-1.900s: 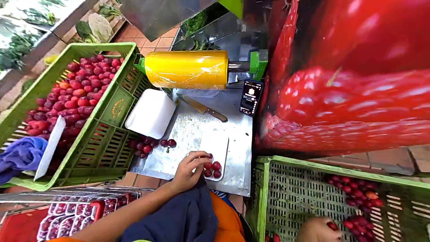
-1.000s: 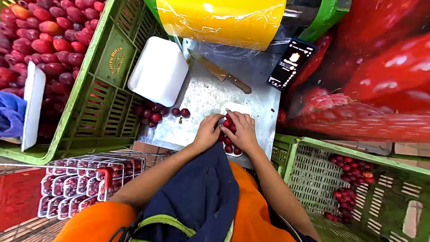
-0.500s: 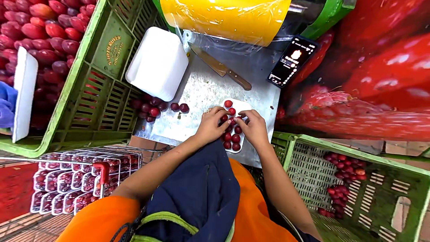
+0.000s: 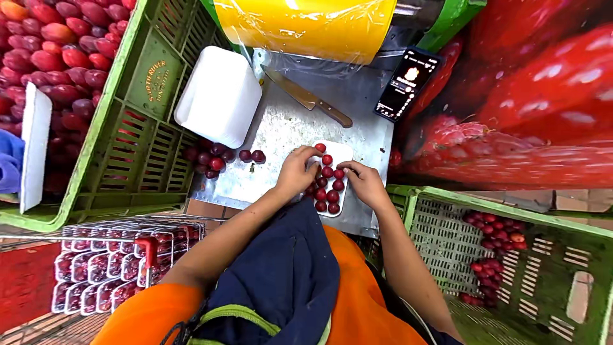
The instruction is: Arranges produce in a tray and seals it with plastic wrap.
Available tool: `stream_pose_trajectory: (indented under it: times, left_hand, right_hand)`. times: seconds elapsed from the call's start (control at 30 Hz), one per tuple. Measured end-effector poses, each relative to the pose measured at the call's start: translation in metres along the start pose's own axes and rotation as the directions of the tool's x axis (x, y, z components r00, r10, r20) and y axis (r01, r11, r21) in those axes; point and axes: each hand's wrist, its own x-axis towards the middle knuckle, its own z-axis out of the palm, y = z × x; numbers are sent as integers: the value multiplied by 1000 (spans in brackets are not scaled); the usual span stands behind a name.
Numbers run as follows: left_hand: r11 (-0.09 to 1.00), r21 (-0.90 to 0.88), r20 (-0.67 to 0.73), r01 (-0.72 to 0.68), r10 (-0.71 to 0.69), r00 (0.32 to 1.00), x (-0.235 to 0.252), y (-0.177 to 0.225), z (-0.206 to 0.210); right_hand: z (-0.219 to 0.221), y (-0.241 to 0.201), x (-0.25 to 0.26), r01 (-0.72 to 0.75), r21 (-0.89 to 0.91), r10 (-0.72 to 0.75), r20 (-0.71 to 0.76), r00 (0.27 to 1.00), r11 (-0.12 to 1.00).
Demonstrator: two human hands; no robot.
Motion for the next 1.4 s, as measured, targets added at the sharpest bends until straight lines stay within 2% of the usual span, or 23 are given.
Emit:
stream_pose_trajectory:
  times: [0.07,0.17,0.27,0.33,0.4,0.5,0.6,0.7,0.73,0.77,0.8,0.83,0.87,0.9,0.97,1.03,1.13,1.27,1.33,1.4]
  left_hand:
    - [999,27,4,-42,42,999,12,-3,-2]
    - [986,122,135,-111,95,986,30,-5,-5]
    - [965,196,167,-176,144,975,38,-6,-4]
    - [969,194,180,-152,117,977,38,-2,-5]
    - [970,199,200,-141,101,974,39,0,-4]
    - [970,194,216,-146,103,971,40,-1,-1]
    - [967,198,228,-158,111,967,39,1,-4]
    - [953,220,263,-207,147,954,40,9,-2]
    - [951,217,285,-221,155,946,40,13,0]
    - [949,211,306,-234,163,938,40,15,1]
    - [950,198,320,-243,172,932,39,14,2]
    - [950,189,326,-249,179,928,39,10,2]
    - [950,189,329,-248,177,928,40,5,1]
    - [950,195,328,-243,170,929,40,3,1]
    - [949,219,314,-227,152,937,39,5,0]
    - [945,234,309,-227,149,940,37,7,0]
    - [949,224,277,-221,155,948,31,4,1]
    - [956,243,233,-167,109,966,23,7,4]
    - [955,256,237,-147,86,968,21,8,4]
    - [952,275,240,-137,70,968,21,11,5]
  right_hand:
    - [3,0,-1,-18,25,18,-11,1000,1000]
    - [7,-2,-4,-41,53,43,-41,998,998]
    - [3,-4,-13,-20,40,24,-96,995,999]
    - [-8,-8,-29,41,48,-31,-196,980,998]
    - [-25,-4,-52,122,66,-87,-394,915,990]
    - [-63,28,-98,102,57,-36,-680,733,993]
    - [-104,96,-152,-4,189,167,-858,487,982]
    - [-143,181,-222,-196,343,370,-920,126,919]
    - [-153,203,-251,-330,365,387,-922,-1,870]
    - [-163,218,-278,-484,402,398,-910,-117,777]
    - [-171,230,-302,-621,449,424,-883,-200,643]
    - [-179,241,-322,-717,484,475,-847,-240,502]
    - [-184,253,-339,-785,487,551,-803,-229,383]
    - [-187,266,-353,-841,454,630,-753,-187,294]
    - [-182,291,-372,-915,358,752,-651,-102,185]
    - [-171,311,-383,-941,316,805,-586,-95,120]
    - [-158,343,-384,-931,334,826,-559,-72,146]
    - [-144,375,-358,-943,269,796,-605,-9,194]
    - [-140,383,-341,-961,233,778,-627,-30,151]
    - [-140,391,-329,-965,242,734,-673,-92,102]
